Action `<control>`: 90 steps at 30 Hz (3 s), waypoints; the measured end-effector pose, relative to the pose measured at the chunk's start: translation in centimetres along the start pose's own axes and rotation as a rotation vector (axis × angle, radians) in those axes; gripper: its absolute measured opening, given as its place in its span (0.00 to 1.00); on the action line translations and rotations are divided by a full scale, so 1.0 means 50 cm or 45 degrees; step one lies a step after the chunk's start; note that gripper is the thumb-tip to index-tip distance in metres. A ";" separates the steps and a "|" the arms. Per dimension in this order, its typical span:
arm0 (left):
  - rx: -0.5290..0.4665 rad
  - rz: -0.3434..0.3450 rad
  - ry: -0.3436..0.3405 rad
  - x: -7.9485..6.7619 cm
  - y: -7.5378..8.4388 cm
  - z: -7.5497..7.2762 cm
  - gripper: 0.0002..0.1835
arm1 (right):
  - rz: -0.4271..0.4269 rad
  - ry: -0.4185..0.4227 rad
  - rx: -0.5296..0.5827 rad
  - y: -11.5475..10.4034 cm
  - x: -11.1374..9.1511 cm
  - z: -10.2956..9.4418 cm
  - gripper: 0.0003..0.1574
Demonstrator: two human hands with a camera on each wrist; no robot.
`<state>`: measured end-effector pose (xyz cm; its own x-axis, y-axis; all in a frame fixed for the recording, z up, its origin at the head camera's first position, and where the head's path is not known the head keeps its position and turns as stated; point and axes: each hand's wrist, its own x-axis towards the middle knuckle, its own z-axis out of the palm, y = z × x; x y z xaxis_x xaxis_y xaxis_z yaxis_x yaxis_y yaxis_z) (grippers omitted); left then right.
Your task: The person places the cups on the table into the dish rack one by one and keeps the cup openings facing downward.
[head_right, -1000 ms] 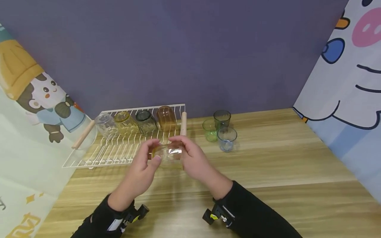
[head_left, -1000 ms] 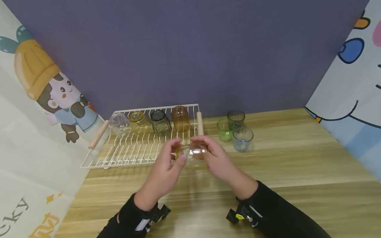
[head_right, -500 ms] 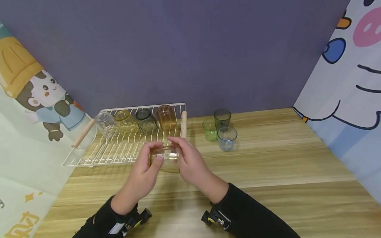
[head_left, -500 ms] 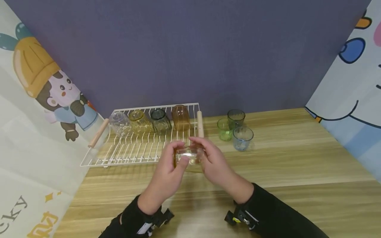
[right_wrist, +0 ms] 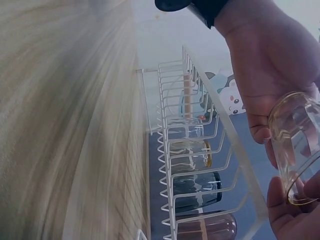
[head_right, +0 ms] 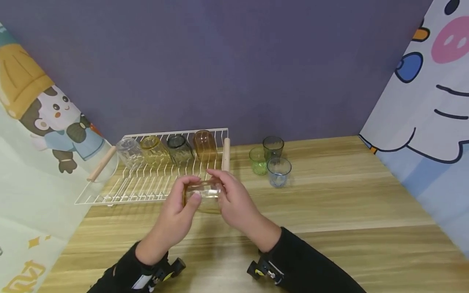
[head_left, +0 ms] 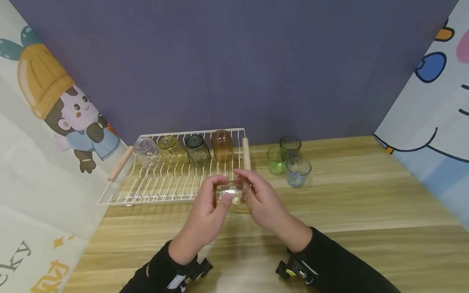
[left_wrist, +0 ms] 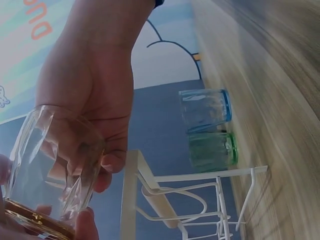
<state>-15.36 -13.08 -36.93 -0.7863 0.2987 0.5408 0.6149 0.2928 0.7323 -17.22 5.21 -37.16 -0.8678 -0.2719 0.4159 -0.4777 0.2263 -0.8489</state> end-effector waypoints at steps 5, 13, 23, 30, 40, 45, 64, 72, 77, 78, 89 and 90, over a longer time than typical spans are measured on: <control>-0.017 0.028 0.013 -0.004 -0.008 -0.003 0.26 | 0.014 -0.027 -0.007 0.003 0.000 0.002 0.30; -0.016 0.028 0.010 0.001 -0.010 -0.008 0.24 | -0.068 -0.023 -0.090 0.003 0.007 -0.002 0.25; -0.010 0.020 0.003 0.001 -0.008 -0.012 0.21 | -0.066 -0.052 -0.112 0.001 0.008 -0.006 0.26; -0.009 0.055 0.030 0.004 -0.010 -0.018 0.22 | -0.066 -0.046 -0.134 0.011 0.008 -0.007 0.24; -0.011 0.042 0.095 0.012 -0.011 -0.046 0.18 | -0.189 -0.012 -0.374 0.036 0.009 -0.013 0.18; 0.018 0.033 0.147 0.010 -0.009 -0.064 0.18 | -0.303 -0.064 -0.620 0.049 0.013 -0.011 0.11; 0.213 0.014 0.275 -0.002 -0.007 -0.162 0.17 | -0.301 -0.044 -0.679 0.066 0.017 -0.016 0.05; 0.643 -0.132 0.304 -0.003 -0.030 -0.299 0.24 | 0.207 0.117 -0.257 0.084 0.030 -0.026 0.17; 0.775 -0.242 0.252 -0.010 -0.046 -0.368 0.27 | 0.438 0.106 0.057 0.095 0.036 -0.019 0.36; 0.791 -0.268 0.237 -0.010 -0.051 -0.378 0.28 | 0.461 0.095 0.092 0.096 0.037 -0.017 0.38; 0.998 -0.352 0.081 0.008 -0.090 -0.450 0.31 | 0.622 -0.012 0.517 0.100 0.044 -0.009 0.29; 1.016 -0.354 0.054 0.011 -0.092 -0.454 0.32 | 0.634 -0.015 0.548 0.101 0.045 -0.009 0.30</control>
<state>-20.01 -34.90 -30.60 -0.9071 0.0907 0.4110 0.2440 0.9090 0.3379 -21.63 6.14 -40.38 -0.9683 -0.2419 -0.0618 0.0800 -0.0664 -0.9946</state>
